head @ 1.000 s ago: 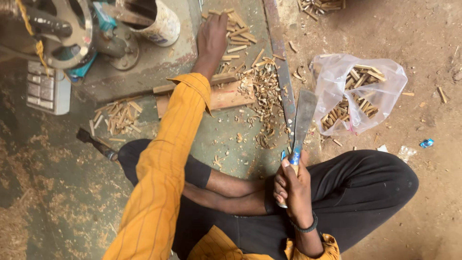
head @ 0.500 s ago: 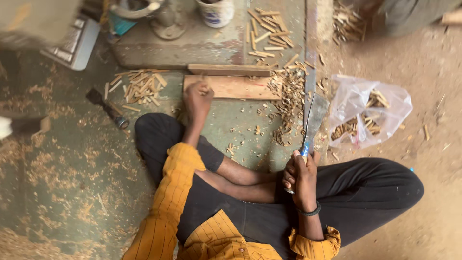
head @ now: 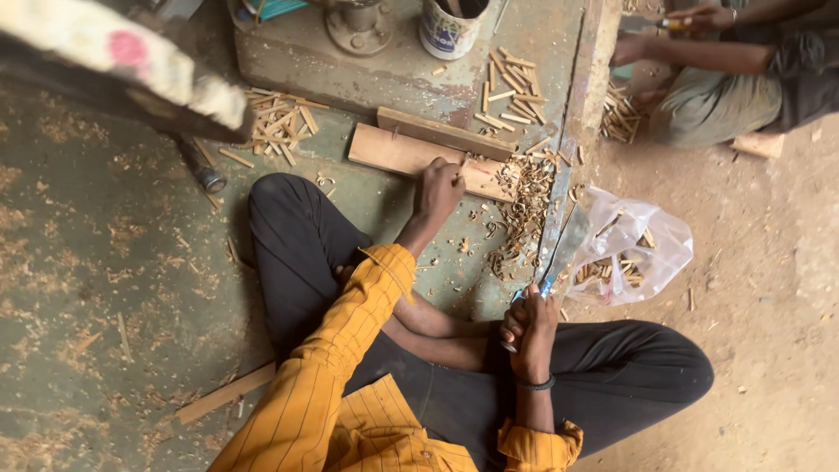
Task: The person sits cross-legged on the workshop floor and uses a chisel to shave and shape a wooden block resting on the ground, producing wood shavings. They occasionally reposition the block and clear shavings aside while continuing to chisel the wood surface.
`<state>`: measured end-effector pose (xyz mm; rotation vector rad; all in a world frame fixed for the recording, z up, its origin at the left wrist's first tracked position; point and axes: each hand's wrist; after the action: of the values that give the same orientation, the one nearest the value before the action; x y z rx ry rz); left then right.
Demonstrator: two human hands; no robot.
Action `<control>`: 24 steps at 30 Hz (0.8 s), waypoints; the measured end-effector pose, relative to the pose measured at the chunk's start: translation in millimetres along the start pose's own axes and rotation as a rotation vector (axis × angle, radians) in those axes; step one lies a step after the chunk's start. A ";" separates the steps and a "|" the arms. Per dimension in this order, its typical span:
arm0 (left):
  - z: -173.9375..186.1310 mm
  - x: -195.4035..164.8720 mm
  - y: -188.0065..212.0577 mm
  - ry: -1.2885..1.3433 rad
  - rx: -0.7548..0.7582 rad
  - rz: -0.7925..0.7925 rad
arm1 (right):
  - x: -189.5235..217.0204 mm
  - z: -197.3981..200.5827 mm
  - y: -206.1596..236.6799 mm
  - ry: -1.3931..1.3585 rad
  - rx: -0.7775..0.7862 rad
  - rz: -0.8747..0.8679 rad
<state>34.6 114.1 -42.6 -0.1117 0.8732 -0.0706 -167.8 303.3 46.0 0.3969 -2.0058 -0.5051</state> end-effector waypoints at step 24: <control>43.7 35.5 17.2 -0.479 -0.061 0.118 | -10.5 -12.6 -2.5 0.304 0.022 0.008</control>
<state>91.2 130.4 -44.0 -0.1273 0.4023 0.0914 -151.7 303.8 42.2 0.4511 -1.7200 -0.3920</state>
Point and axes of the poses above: each hand's wrist, its own y-axis away from the middle knuckle, its own z-axis out of the back of the hand, x = y × z, and after that the axes turned 14 degrees about x, right-handed
